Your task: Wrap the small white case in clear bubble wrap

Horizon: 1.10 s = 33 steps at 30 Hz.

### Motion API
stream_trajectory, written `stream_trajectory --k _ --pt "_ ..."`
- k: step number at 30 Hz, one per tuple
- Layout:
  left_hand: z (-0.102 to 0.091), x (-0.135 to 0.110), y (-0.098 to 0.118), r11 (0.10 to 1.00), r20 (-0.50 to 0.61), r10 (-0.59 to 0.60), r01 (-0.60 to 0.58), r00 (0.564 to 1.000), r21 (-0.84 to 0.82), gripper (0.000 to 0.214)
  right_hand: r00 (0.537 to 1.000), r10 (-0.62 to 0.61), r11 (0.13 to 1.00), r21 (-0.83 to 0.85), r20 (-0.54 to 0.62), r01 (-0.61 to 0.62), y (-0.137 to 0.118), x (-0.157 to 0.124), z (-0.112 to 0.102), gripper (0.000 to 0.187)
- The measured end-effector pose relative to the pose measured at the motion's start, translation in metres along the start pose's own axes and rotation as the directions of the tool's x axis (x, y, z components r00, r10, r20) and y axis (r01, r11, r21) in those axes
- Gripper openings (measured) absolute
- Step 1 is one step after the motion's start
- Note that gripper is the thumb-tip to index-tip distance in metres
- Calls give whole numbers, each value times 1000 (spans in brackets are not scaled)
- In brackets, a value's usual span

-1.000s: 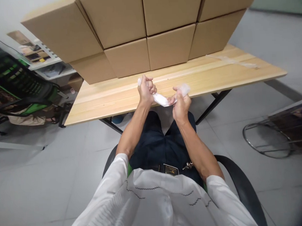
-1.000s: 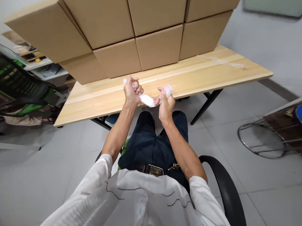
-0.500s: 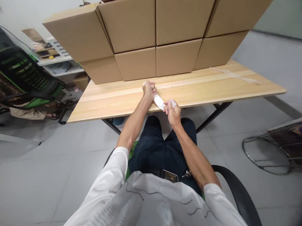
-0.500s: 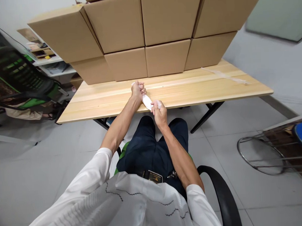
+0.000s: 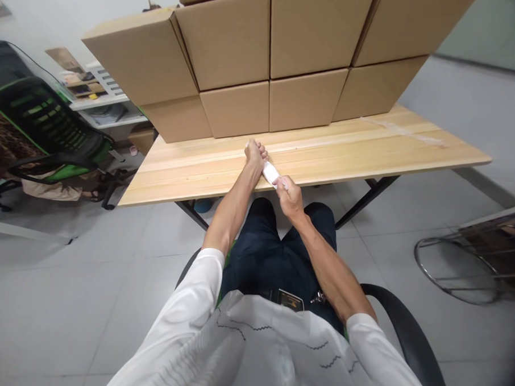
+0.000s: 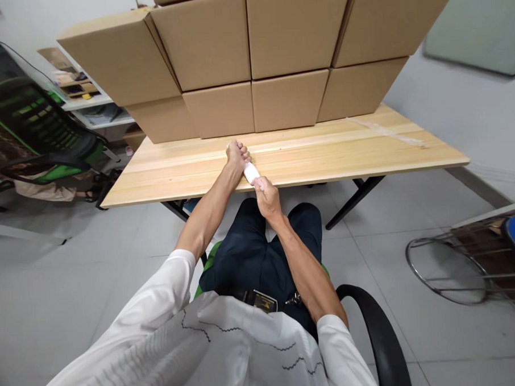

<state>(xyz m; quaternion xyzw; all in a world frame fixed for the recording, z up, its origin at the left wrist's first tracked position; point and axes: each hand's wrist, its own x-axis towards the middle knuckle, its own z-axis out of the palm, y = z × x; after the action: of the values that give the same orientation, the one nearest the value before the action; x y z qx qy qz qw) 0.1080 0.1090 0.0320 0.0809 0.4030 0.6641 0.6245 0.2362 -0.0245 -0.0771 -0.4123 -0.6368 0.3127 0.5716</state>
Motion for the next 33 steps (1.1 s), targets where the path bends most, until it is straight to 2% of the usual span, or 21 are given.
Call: stream_trajectory --k 4,9,17,25,33 --pt "0 2 0 999 8 -9 9 1000 -47 50 996 38 990 142 -84 -25 -1 -3 9 78" --pt "0 5 2 999 17 13 -13 1000 -29 50 989 72 954 298 -127 -31 -3 3 18 86" --pt "2 10 3 998 -21 19 -20 1000 -59 52 988 73 955 296 -140 -28 -7 9 17 88" --pt "1 17 2 998 -4 39 -39 999 -50 54 988 74 951 309 -133 -30 -10 7 18 87" --pt "3 24 1 998 -10 34 -34 999 -46 64 977 103 936 352 -187 -31 -8 7 22 83"
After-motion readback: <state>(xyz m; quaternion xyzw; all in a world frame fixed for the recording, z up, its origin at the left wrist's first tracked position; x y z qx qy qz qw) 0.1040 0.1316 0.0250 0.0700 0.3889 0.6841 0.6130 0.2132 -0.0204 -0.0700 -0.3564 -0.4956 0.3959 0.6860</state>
